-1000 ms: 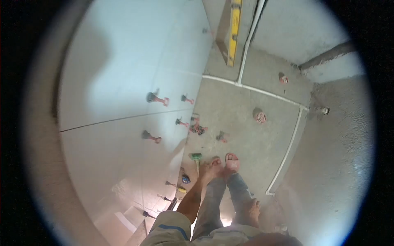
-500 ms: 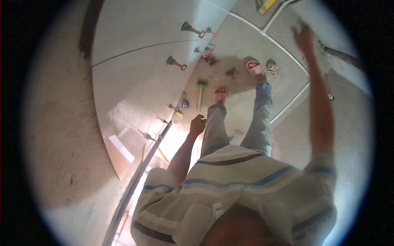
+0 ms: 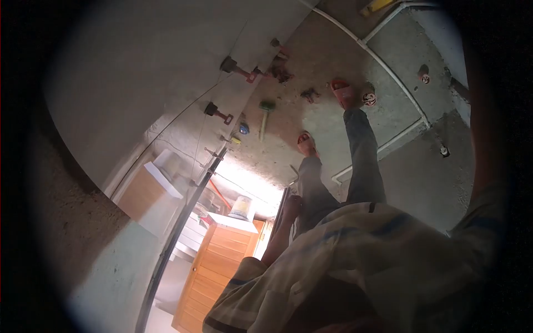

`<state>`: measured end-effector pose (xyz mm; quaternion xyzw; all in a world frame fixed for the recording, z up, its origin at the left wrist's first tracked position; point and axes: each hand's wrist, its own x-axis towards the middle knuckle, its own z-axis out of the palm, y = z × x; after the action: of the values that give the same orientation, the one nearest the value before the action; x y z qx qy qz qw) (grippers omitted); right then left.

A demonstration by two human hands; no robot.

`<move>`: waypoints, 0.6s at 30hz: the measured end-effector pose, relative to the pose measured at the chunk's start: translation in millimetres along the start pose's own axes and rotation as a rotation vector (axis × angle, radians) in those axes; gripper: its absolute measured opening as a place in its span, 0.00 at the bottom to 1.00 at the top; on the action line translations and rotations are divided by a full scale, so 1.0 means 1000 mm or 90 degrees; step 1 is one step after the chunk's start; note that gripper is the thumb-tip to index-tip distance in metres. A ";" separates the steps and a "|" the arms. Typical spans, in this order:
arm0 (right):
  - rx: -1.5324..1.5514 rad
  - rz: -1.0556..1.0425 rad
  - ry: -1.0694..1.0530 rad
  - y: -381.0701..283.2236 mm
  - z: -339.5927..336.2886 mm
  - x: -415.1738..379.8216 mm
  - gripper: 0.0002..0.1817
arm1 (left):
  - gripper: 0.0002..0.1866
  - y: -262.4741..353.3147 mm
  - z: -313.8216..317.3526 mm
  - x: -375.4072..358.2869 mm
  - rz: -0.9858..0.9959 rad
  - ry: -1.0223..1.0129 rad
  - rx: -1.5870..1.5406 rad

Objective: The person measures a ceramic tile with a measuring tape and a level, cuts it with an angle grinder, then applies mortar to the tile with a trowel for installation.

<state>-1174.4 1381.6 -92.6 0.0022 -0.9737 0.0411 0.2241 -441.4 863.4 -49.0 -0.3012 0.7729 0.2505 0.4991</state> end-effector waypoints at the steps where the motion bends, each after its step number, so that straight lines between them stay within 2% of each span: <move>1: 0.005 -0.006 -0.004 -0.003 0.001 0.001 0.41 | 0.14 0.014 -0.005 -0.005 -0.095 -0.023 -0.150; 2: -0.096 0.003 -0.057 -0.005 0.002 0.001 0.41 | 0.16 0.033 -0.015 -0.011 -0.160 -0.064 -0.290; 3: -0.200 0.010 -0.103 -0.007 -0.001 0.004 0.40 | 0.17 0.058 -0.025 -0.018 -0.195 -0.054 -0.314; 4: -0.201 0.003 -0.100 -0.019 -0.012 0.005 0.40 | 0.19 0.073 -0.030 -0.023 -0.228 -0.044 -0.339; 6: -0.033 0.205 -0.216 -0.059 -0.046 -0.007 0.40 | 0.18 0.068 -0.018 -0.022 -0.211 -0.044 -0.367; 7: -0.032 0.197 -0.208 -0.064 -0.046 -0.019 0.40 | 0.18 0.066 -0.012 -0.021 -0.194 -0.041 -0.390; 9: 0.097 -0.036 -0.188 -0.059 -0.034 -0.063 0.23 | 0.18 0.073 -0.008 -0.028 -0.178 -0.028 -0.391; 10: 0.158 -0.155 -0.176 -0.063 -0.031 -0.085 0.18 | 0.18 0.075 -0.005 -0.033 -0.166 -0.019 -0.383; 12: 0.168 -0.225 -0.055 -0.091 -0.038 -0.129 0.14 | 0.18 0.067 0.004 -0.038 -0.149 -0.009 -0.438; 14: 0.259 -0.017 -0.278 -0.125 -0.068 -0.159 0.18 | 0.18 0.067 0.002 -0.053 -0.183 0.002 -0.460; 16: 0.287 -0.030 -0.260 -0.154 -0.098 -0.178 0.18 | 0.18 0.053 0.006 -0.063 -0.159 0.021 -0.508; 18: 0.209 -0.083 -0.301 -0.185 -0.129 -0.192 0.17 | 0.19 0.022 0.017 -0.066 -0.138 0.044 -0.558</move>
<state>-941.2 1205.0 -46.3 0.1103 -0.9770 0.1821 -0.0099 -425.1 904.8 7.6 -0.5718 0.5740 0.4900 0.3216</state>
